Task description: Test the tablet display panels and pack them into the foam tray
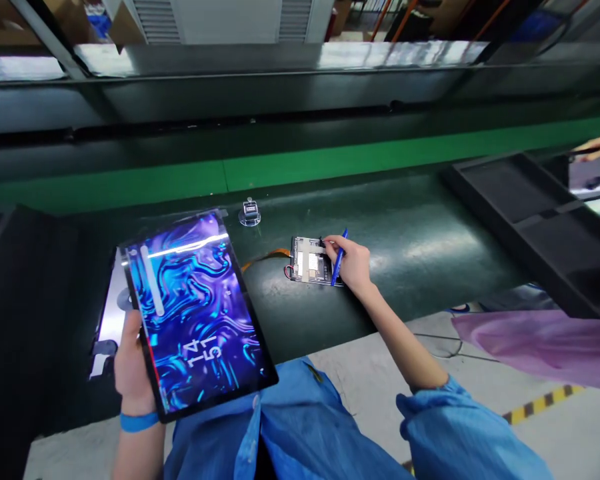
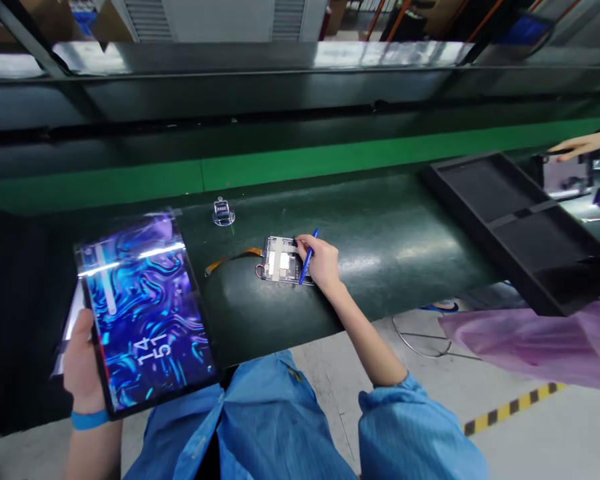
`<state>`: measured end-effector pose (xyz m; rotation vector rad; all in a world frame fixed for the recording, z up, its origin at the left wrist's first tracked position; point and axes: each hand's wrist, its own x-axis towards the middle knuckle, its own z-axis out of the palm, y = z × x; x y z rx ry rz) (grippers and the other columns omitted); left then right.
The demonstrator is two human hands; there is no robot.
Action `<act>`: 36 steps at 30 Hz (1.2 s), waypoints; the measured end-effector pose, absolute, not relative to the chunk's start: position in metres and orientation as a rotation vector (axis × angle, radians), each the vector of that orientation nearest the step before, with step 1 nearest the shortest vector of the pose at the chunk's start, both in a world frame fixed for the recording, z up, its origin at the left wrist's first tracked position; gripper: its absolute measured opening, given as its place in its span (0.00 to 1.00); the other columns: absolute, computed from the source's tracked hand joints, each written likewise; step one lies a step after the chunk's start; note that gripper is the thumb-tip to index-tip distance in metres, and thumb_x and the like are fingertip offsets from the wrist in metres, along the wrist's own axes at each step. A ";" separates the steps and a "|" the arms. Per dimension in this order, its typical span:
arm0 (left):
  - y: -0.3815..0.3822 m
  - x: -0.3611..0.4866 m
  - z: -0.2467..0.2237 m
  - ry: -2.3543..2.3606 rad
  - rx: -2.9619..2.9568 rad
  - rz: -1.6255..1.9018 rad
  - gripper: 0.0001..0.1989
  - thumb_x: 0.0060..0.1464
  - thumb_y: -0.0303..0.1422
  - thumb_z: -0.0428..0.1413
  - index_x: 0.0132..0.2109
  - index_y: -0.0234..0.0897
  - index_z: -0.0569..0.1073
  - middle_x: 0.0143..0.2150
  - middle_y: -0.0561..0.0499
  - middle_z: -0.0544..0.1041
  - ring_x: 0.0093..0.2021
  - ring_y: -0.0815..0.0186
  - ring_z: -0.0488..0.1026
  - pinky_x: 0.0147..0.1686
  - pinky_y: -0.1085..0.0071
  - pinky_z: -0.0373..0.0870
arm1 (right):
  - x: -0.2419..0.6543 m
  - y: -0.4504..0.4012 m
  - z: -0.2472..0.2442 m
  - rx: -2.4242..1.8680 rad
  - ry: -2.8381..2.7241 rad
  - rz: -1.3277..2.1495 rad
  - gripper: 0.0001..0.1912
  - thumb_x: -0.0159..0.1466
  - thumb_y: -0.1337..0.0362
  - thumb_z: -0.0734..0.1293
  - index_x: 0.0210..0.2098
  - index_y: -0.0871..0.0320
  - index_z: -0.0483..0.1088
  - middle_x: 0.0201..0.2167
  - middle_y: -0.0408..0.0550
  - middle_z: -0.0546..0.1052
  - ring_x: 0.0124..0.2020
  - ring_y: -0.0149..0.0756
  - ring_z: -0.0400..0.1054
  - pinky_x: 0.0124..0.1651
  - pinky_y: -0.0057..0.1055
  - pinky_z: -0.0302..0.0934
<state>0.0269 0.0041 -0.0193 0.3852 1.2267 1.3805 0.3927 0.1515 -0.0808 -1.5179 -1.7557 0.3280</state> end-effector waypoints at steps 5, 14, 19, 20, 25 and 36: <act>0.007 0.046 -0.025 1.199 0.202 1.304 0.18 0.49 0.51 0.63 0.30 0.41 0.81 0.34 0.47 0.83 0.56 0.44 0.75 0.56 0.49 0.75 | 0.360 0.114 -0.055 -1.396 -1.723 0.308 0.11 0.68 0.60 0.62 0.43 0.58 0.75 0.36 0.50 0.80 0.33 0.40 0.76 0.41 0.37 0.69; 0.010 0.068 -0.020 1.095 0.285 1.261 0.21 0.51 0.54 0.59 0.32 0.39 0.79 0.37 0.42 0.82 0.56 0.42 0.75 0.53 0.47 0.76 | 0.296 0.041 -0.010 -0.713 -2.277 0.370 0.08 0.71 0.64 0.65 0.49 0.52 0.69 0.51 0.44 0.79 0.59 0.44 0.68 0.69 0.53 0.50; 0.010 0.073 -0.014 1.116 0.170 1.256 0.18 0.42 0.50 0.63 0.29 0.38 0.76 0.33 0.43 0.81 0.54 0.41 0.76 0.49 0.48 0.77 | 0.302 0.047 -0.003 -0.556 -2.188 0.568 0.08 0.74 0.62 0.61 0.50 0.53 0.69 0.54 0.45 0.78 0.59 0.41 0.68 0.69 0.49 0.54; 0.009 0.073 -0.014 1.120 0.152 1.253 0.17 0.41 0.48 0.63 0.28 0.38 0.76 0.32 0.43 0.81 0.53 0.41 0.77 0.48 0.49 0.77 | 0.305 0.051 -0.002 -0.623 -2.096 0.556 0.09 0.73 0.64 0.62 0.51 0.52 0.69 0.54 0.46 0.77 0.58 0.42 0.69 0.65 0.47 0.58; 0.006 0.076 -0.015 1.051 0.238 1.212 0.09 0.36 0.40 0.56 0.23 0.38 0.72 0.29 0.45 0.80 0.50 0.40 0.78 0.46 0.50 0.78 | 0.319 0.089 0.008 -1.178 -1.819 0.371 0.15 0.71 0.61 0.64 0.56 0.53 0.69 0.54 0.50 0.76 0.49 0.47 0.73 0.51 0.43 0.66; -0.001 0.081 -0.011 1.036 0.134 1.122 0.09 0.30 0.37 0.56 0.21 0.37 0.75 0.24 0.47 0.78 0.43 0.41 0.79 0.44 0.51 0.77 | 0.313 0.088 0.044 -0.653 -2.194 -0.398 0.10 0.70 0.68 0.67 0.31 0.56 0.68 0.23 0.43 0.72 0.24 0.32 0.64 0.25 0.30 0.60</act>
